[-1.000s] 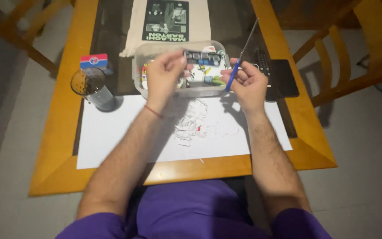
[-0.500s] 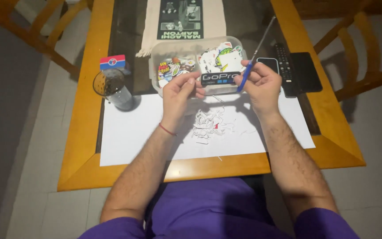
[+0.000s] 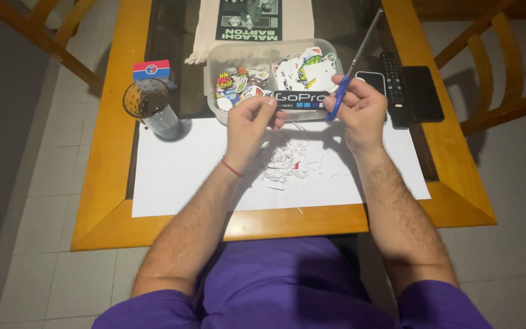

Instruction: Trimming the white borders off printed stickers using a pair of scissors at a table.

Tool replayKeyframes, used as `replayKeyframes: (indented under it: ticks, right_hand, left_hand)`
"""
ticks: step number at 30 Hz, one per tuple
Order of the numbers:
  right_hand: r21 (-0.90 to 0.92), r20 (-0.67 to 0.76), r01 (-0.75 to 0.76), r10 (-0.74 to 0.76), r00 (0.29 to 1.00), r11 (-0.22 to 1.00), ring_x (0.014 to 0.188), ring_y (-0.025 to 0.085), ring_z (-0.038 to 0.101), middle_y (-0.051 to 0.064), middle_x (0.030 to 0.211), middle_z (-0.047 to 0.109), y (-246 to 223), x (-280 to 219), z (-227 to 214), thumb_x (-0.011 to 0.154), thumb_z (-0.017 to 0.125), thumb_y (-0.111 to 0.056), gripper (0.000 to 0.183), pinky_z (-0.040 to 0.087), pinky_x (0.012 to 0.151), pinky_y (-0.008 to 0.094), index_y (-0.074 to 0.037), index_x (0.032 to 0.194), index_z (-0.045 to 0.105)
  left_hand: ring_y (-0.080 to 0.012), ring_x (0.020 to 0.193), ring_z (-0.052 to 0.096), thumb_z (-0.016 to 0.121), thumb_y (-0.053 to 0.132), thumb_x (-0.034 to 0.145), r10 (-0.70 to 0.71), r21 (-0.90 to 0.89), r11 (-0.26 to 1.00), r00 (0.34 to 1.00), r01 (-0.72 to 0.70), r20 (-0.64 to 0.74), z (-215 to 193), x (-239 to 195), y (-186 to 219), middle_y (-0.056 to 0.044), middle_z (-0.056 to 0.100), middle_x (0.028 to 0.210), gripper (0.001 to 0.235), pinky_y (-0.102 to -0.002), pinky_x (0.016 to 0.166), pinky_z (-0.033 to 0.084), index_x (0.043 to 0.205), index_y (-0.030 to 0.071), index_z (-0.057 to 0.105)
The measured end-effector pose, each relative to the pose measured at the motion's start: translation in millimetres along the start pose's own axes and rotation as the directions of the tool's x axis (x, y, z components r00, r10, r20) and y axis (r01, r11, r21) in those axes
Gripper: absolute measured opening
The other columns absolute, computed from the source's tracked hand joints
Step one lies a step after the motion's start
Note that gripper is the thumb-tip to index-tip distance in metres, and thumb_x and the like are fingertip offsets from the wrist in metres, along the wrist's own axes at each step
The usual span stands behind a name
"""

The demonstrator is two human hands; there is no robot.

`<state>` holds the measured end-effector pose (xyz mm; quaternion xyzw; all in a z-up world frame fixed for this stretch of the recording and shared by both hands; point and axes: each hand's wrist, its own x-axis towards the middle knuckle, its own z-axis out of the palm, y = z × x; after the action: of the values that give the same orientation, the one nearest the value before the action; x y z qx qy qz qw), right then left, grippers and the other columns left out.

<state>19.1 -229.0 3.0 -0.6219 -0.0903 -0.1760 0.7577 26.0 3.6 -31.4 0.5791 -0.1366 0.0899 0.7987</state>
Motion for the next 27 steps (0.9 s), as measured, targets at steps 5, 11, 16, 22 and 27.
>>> replayKeyframes:
  ticks: [5, 11, 16, 22, 27]
  right_hand:
    - [0.043, -0.02, 0.029, -0.029, 0.999, 0.999, 0.086, 0.02, 0.085, 0.018, 0.092, 0.082, 10.6, 6.2, -14.2, 0.093, 0.098, -0.002, 0.052, 0.073, 0.081, 0.029, 0.005, 0.138, 0.074]
    - [0.078, 0.009, 0.046, -0.046, 0.999, 0.996, 0.084, 0.027, 0.086, 0.023, 0.091, 0.082, 13.3, 6.6, -14.7, 0.091, 0.097, 0.002, 0.052, 0.073, 0.078, 0.031, 0.007, 0.136, 0.073]
    - [0.084, 0.032, 0.043, -0.046, 0.998, 0.996, 0.083, 0.028, 0.086, 0.023, 0.091, 0.082, 10.1, 2.8, -13.3, 0.09, 0.097, 0.004, 0.051, 0.073, 0.078, 0.032, 0.009, 0.134, 0.073]
    - [0.075, 0.045, 0.027, -0.031, 0.999, 0.997, 0.084, 0.027, 0.087, 0.022, 0.091, 0.082, 8.0, 0.6, -11.5, 0.089, 0.098, 0.002, 0.052, 0.073, 0.079, 0.032, 0.008, 0.135, 0.073]
    - [0.071, 0.06, 0.031, -0.035, 0.998, 0.997, 0.084, 0.027, 0.086, 0.022, 0.09, 0.082, 11.5, 2.3, -11.3, 0.09, 0.097, 0.004, 0.051, 0.073, 0.078, 0.032, 0.008, 0.135, 0.073]
  left_hand:
    - [-0.0185, 0.07, 0.082, 0.072, 0.015, 0.114, 0.061, 0.057, 0.997, 0.998, -0.06, -0.025, -0.5, 1.0, 3.7, -0.019, 0.083, 0.084, 0.021, -0.029, 0.063, 0.07, 0.105, -0.002, 0.082]
    - [-0.0158, 0.069, 0.08, 0.072, 0.015, 0.115, 0.144, 0.14, 0.981, 0.989, -0.136, -0.045, -0.3, -1.2, 7.8, -0.016, 0.082, 0.081, 0.02, -0.029, 0.063, 0.069, 0.106, 0.001, 0.083]
    - [-0.0148, 0.068, 0.078, 0.071, 0.014, 0.115, 0.172, 0.152, 0.975, 0.984, -0.163, -0.048, -0.8, -0.7, 4.9, -0.015, 0.082, 0.08, 0.02, -0.028, 0.063, 0.068, 0.107, 0.001, 0.083]
    - [-0.0135, 0.067, 0.077, 0.071, 0.014, 0.115, 0.182, 0.137, 0.975, 0.982, -0.174, -0.053, 0.2, -2.5, 8.2, -0.013, 0.081, 0.078, 0.02, -0.028, 0.063, 0.068, 0.107, 0.001, 0.083]
    - [-0.0138, 0.065, 0.076, 0.071, 0.016, 0.116, 0.192, 0.149, 0.972, 0.98, -0.181, -0.061, -0.5, -1.2, 10.9, -0.013, 0.081, 0.076, 0.021, -0.027, 0.061, 0.066, 0.107, 0.002, 0.083]
